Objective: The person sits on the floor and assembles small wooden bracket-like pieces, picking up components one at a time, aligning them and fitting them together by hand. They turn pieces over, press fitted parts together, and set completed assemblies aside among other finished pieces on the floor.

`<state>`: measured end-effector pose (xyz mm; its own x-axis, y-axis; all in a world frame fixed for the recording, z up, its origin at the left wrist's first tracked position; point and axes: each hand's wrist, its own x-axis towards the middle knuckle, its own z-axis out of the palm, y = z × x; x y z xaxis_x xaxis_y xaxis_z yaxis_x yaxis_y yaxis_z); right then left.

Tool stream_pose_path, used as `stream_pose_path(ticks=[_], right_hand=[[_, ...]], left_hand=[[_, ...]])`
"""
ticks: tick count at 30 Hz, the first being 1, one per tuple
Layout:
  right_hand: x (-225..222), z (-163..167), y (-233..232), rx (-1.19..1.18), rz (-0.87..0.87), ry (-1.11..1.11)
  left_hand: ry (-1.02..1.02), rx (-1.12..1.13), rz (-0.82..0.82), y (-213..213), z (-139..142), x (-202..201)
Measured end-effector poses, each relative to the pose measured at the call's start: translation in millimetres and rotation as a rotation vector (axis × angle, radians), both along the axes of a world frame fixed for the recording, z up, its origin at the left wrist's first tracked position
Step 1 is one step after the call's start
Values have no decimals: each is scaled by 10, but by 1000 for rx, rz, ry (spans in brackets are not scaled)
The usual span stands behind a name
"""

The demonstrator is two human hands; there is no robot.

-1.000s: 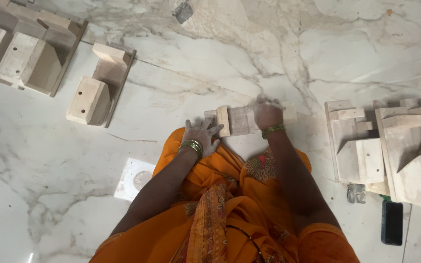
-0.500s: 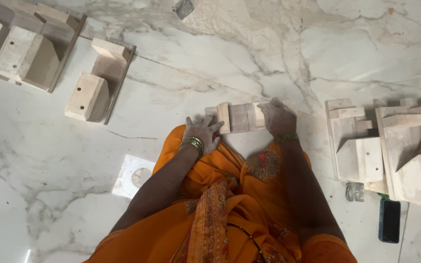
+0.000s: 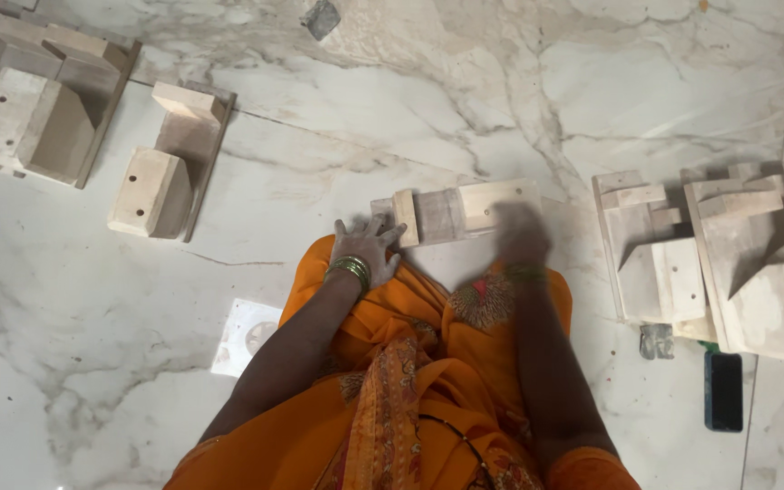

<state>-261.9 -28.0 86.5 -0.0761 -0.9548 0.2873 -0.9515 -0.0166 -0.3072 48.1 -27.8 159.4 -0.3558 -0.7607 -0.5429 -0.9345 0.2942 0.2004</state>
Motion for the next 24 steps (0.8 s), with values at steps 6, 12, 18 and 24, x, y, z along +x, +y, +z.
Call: stream_pose_path(ticks=[6,12,18,24], right_hand=[[-601,216,-76,261,-603,-117],[-232,-269,-17,206,53,153],[-209,-146,-31,201,100,-114],[-911,-21,8,246,-493,-206]], left_hand=[[-31,-11,-22,26,47,-64],[-41,-6,-21,22,74,-135],[-60,16,-16,6,54,-185],[-60,16,-25,-24,-7,-193]])
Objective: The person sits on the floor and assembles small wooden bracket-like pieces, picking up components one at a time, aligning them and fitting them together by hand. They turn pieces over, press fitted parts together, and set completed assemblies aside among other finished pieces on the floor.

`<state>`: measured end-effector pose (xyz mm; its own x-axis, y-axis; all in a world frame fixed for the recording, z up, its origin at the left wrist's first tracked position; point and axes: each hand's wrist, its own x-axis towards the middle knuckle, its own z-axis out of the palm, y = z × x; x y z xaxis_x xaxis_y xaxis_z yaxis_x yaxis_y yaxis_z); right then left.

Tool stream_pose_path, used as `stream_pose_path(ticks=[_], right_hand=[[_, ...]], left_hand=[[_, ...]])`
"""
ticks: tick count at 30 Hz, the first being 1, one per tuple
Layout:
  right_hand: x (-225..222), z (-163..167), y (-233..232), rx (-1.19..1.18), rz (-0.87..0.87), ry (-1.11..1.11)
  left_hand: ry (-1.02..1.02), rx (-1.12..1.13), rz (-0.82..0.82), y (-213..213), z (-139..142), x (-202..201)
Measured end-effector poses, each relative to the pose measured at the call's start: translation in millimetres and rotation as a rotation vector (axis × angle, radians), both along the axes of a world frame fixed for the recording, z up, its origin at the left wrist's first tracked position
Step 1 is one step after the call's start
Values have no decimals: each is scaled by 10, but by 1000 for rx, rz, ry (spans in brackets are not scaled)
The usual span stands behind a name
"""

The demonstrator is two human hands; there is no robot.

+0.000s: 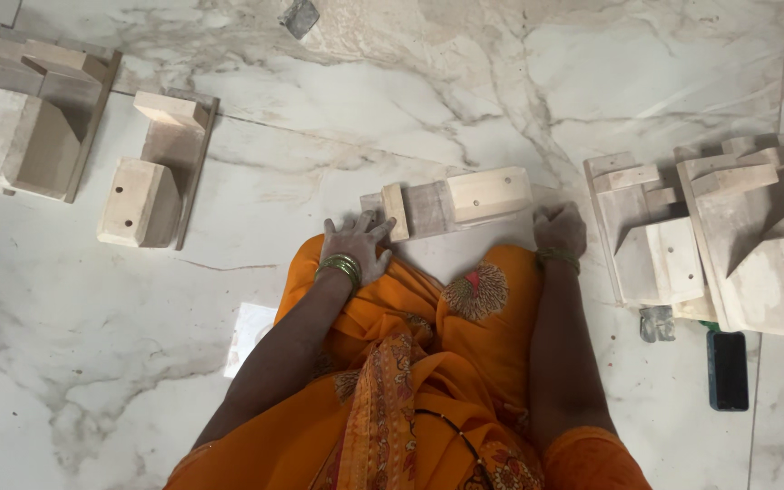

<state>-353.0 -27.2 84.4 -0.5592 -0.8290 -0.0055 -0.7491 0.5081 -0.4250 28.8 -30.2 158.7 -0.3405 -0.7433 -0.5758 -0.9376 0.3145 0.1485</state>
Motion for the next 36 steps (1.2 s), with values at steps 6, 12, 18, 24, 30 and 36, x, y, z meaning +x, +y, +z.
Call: stream_pose_path(ticks=[6,12,18,24,30,36], right_hand=[[197,-117,-71,129,272,-385],[402,-58,-159,-78,351,-457],[16,-88,-65,-172,-56,-29],[409,-357,-220,27,290,321],[1260,-135,-95,-117,656,26],[1509,71,-206,-148,672,15]], left_hand=[[-6,25,14,-3,-9,-14],[-21,9,-7,5,-4,-2],[-7,13,4,-5,-12,-9],[18,11,18,-11,-19,0],[-1,12,6,10,-26,2],[90,-85,51,69,-111,76]])
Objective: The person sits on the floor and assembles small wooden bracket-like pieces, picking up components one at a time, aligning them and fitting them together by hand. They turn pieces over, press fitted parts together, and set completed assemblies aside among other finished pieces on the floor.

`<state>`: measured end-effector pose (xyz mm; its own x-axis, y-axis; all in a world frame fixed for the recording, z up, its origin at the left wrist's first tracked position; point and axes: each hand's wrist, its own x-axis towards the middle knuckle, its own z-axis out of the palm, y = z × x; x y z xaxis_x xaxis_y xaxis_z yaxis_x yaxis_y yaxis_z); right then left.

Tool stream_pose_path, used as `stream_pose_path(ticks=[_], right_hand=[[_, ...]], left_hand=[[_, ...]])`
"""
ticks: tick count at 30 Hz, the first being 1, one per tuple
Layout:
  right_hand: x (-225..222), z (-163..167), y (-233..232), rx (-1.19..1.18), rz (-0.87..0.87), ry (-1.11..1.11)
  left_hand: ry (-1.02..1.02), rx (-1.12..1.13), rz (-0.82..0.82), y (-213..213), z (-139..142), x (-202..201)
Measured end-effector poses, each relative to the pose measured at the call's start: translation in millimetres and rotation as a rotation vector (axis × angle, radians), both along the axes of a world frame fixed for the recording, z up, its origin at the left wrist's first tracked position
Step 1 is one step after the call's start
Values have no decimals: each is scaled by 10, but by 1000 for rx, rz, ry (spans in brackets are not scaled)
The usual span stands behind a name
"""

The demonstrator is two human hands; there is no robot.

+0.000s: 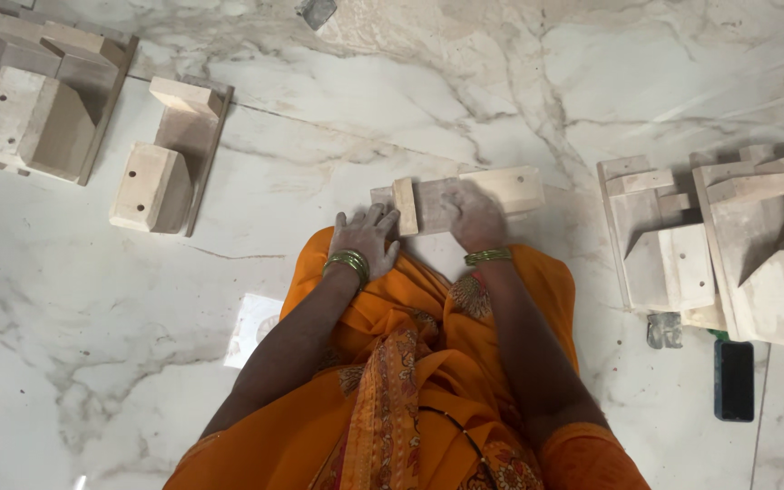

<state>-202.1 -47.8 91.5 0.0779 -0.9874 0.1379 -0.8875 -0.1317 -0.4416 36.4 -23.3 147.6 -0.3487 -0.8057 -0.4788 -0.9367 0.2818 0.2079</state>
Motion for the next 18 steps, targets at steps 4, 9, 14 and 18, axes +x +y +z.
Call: stream_pose_path(ticks=[4,9,14,18], right_hand=[[242,-228,-184,155,-5,280],[510,-389,-295,112,101,182],[503,-153,-37,443,314,270],[156,102,-27,385,138,5]], left_hand=[[-2,1,-8,17,26,7],[-37,33,-10,21,95,20],[-39,38,-8,-4,48,24],[-12,-18,-15,-9,40,31]])
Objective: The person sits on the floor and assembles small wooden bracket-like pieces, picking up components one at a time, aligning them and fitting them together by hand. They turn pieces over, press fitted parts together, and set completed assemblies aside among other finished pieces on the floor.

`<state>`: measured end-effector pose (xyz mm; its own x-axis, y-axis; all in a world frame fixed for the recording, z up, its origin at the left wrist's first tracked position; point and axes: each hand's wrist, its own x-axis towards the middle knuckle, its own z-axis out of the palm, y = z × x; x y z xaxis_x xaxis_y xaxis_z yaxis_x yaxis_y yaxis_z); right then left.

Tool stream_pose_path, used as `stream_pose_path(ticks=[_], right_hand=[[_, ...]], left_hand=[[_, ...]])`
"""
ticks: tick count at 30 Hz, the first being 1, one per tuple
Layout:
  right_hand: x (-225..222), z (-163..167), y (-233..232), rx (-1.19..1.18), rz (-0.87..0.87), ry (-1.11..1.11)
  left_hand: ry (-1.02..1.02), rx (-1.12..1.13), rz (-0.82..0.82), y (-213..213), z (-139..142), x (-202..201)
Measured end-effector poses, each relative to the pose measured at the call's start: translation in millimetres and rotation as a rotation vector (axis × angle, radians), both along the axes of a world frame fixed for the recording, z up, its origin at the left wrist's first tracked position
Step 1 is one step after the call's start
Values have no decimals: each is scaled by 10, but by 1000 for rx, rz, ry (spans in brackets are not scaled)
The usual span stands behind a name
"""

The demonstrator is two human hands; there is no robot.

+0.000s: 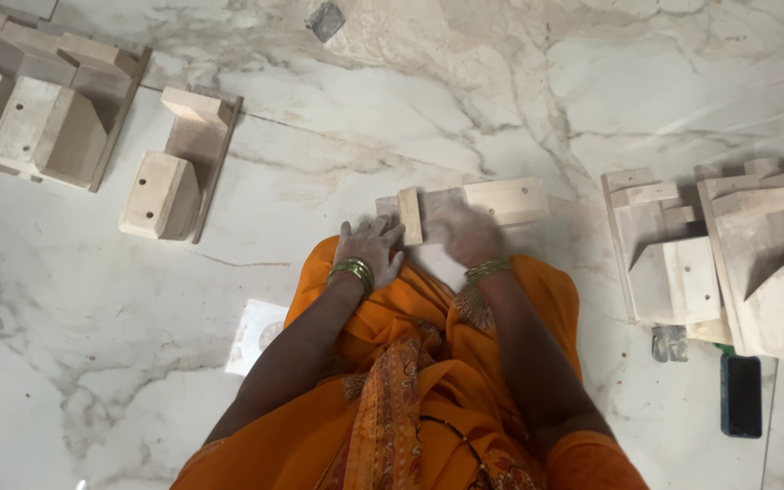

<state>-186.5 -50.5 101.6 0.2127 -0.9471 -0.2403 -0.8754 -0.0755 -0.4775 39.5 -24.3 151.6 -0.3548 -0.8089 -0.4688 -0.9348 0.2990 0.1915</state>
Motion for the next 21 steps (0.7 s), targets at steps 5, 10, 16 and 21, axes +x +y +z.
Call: stream_pose_path(ticks=[5,10,16,21], right_hand=[[-882,-26,-222,-735,-319,31],[-1355,-308,-446,-530,-562,-331],[-1346,-402,-455,-516,-559,-317],[-1239,-434,-314,-255,-740,-26]], left_hand=[[-36,79,-165,32,106,-4],[-64,170,-255,-1,246,-82],[-116,234,-164,-90,369,-177],[-140,116,-103,-150,364,-237]])
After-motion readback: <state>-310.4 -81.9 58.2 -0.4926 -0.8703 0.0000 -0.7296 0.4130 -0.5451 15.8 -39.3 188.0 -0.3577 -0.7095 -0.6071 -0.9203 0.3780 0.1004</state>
